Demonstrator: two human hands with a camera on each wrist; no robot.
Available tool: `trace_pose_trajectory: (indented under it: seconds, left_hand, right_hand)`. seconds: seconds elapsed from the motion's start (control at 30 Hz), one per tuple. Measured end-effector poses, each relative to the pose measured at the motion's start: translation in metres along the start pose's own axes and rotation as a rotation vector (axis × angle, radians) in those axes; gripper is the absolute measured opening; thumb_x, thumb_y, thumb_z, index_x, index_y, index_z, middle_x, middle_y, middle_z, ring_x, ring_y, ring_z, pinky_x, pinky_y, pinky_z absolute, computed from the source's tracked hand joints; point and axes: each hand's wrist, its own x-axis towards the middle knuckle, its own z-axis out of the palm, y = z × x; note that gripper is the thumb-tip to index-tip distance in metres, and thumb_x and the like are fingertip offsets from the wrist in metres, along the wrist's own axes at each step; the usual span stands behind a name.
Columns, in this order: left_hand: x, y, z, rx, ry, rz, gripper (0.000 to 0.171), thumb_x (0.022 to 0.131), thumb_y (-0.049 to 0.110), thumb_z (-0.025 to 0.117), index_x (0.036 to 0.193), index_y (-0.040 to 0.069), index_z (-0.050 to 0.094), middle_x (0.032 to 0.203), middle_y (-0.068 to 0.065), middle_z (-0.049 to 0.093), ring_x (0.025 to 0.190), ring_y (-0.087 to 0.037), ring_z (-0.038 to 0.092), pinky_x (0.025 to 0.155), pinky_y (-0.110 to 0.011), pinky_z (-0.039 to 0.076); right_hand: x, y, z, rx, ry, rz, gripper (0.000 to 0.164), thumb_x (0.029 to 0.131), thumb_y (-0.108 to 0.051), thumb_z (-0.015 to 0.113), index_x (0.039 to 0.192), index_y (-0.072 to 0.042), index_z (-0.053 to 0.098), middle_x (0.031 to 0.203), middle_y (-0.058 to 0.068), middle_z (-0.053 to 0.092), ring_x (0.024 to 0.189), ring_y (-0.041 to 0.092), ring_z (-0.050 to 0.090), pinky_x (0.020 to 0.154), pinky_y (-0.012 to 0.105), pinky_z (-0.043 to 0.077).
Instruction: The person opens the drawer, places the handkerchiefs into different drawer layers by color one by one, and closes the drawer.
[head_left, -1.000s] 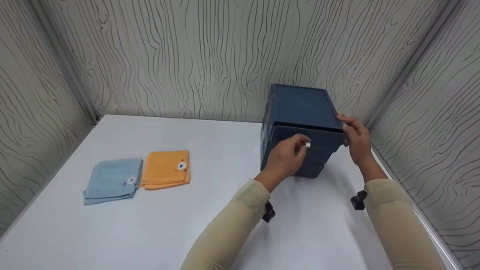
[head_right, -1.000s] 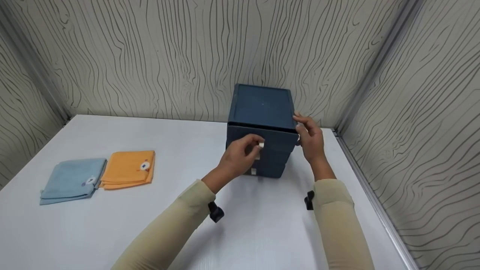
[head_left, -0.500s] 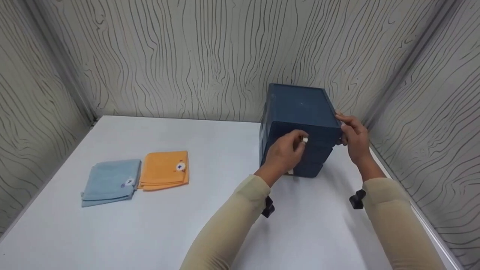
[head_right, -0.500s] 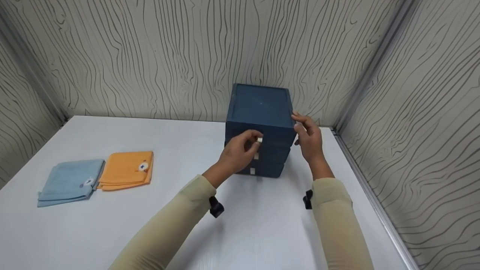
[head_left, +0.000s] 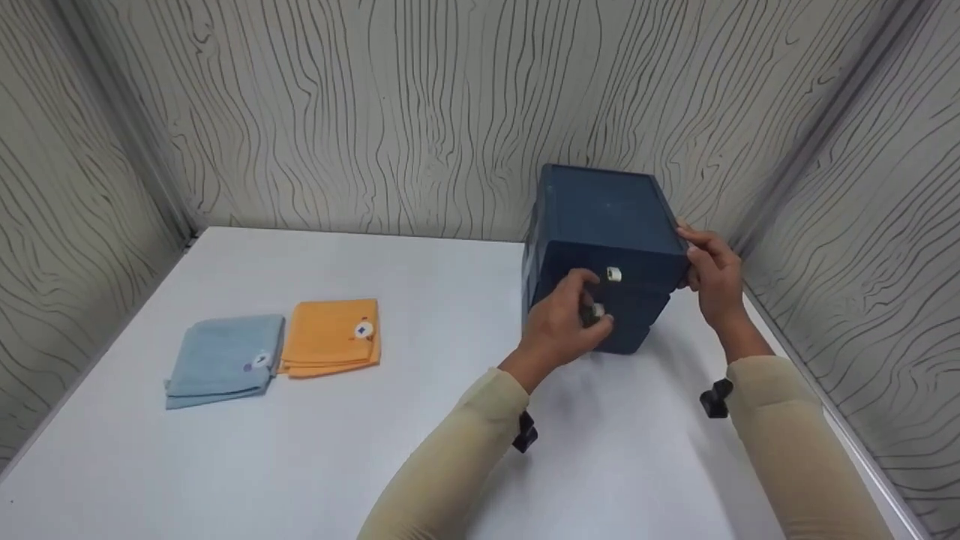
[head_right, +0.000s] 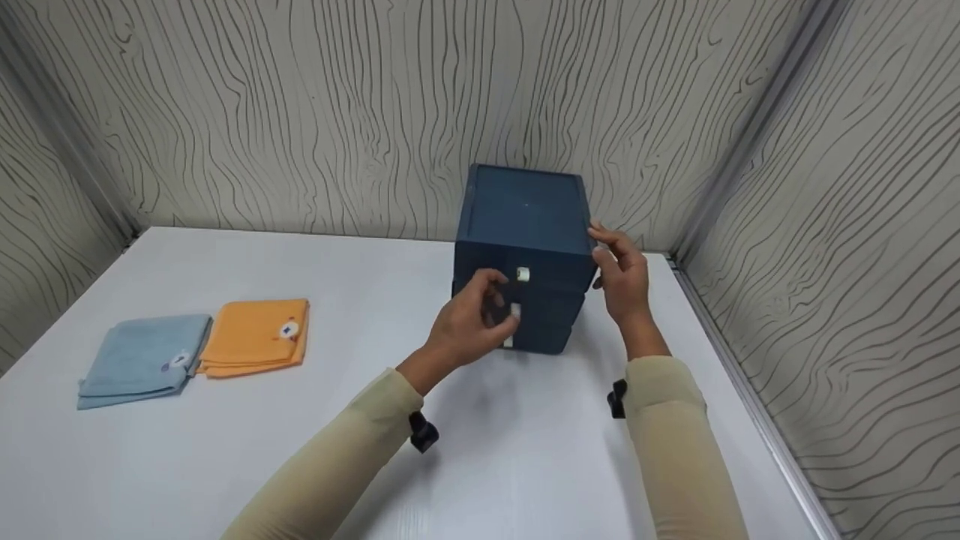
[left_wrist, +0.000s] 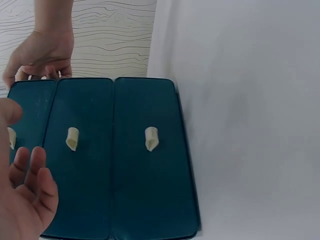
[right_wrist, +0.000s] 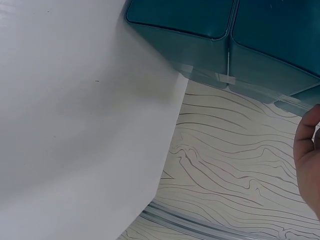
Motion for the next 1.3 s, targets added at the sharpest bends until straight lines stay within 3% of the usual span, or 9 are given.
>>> trace_pose_trajectory:
  seconds: [0.2,0.33,0.6,0.83,1.07,1.3]
  left_hand:
    - [-0.007,-0.006,0.005,0.012,-0.080,-0.018,0.036,0.085,0.033,0.068,0.118,0.026,0.055,0.087,0.011,0.060,0.076,-0.001,0.053,0.063,-0.015,0.043]
    - [-0.008,-0.006,0.009,0.002,-0.134,-0.092,0.034,0.086,0.033,0.068,0.119,0.030,0.059,0.086,0.013,0.063,0.076,0.000,0.055,0.065,-0.019,0.046]
    - [-0.006,-0.005,0.018,-0.091,-0.154,-0.230,0.032,0.085,0.035,0.069,0.116,0.034,0.061,0.101,0.013,0.069,0.091,-0.001,0.062,0.080,-0.025,0.051]
    - [-0.006,-0.012,0.028,-0.196,-0.130,-0.249,0.029,0.086,0.033,0.067,0.115,0.030,0.064,0.112,0.012,0.066,0.104,-0.003,0.060,0.091,-0.025,0.049]
    - [-0.003,-0.014,0.033,-0.183,-0.056,-0.255,0.015,0.090,0.024,0.063,0.103,0.028,0.070,0.099,0.012,0.066,0.093,-0.002,0.058,0.084,-0.023,0.049]
    - [-0.002,-0.014,0.034,-0.165,-0.034,-0.266,0.015,0.090,0.020,0.063,0.100,0.028,0.071,0.094,0.013,0.067,0.088,0.000,0.058,0.079,-0.021,0.049]
  right_hand:
    - [0.000,0.001,0.001,0.038,0.005,-0.014,0.029,0.096,0.000,0.045,0.120,0.006,0.061,0.130,-0.004,0.063,0.043,0.003,0.033,0.047,0.019,0.037]
    - [0.000,0.002,0.004,0.032,0.010,-0.026,0.029,0.096,-0.001,0.048,0.120,0.006,0.061,0.129,-0.003,0.063,0.042,0.002,0.032,0.045,0.019,0.033]
    - [0.000,0.004,0.003,0.026,0.022,-0.011,0.029,0.095,0.000,0.047,0.119,0.005,0.062,0.132,-0.001,0.062,0.043,0.002,0.032,0.045,0.018,0.031]
    - [0.000,0.001,0.004,0.020,0.015,-0.021,0.030,0.095,0.004,0.044,0.118,0.006,0.062,0.128,-0.006,0.064,0.042,-0.001,0.034,0.045,0.019,0.032]
    - [-0.001,0.002,0.003,0.010,0.032,-0.001,0.030,0.095,0.003,0.045,0.119,0.006,0.062,0.131,-0.004,0.061,0.043,0.001,0.033,0.046,0.020,0.033]
    - [-0.001,0.005,0.003,0.029,0.036,-0.002,0.030,0.094,0.003,0.045,0.118,0.004,0.063,0.130,-0.004,0.062,0.044,0.002,0.034,0.046,0.019,0.034]
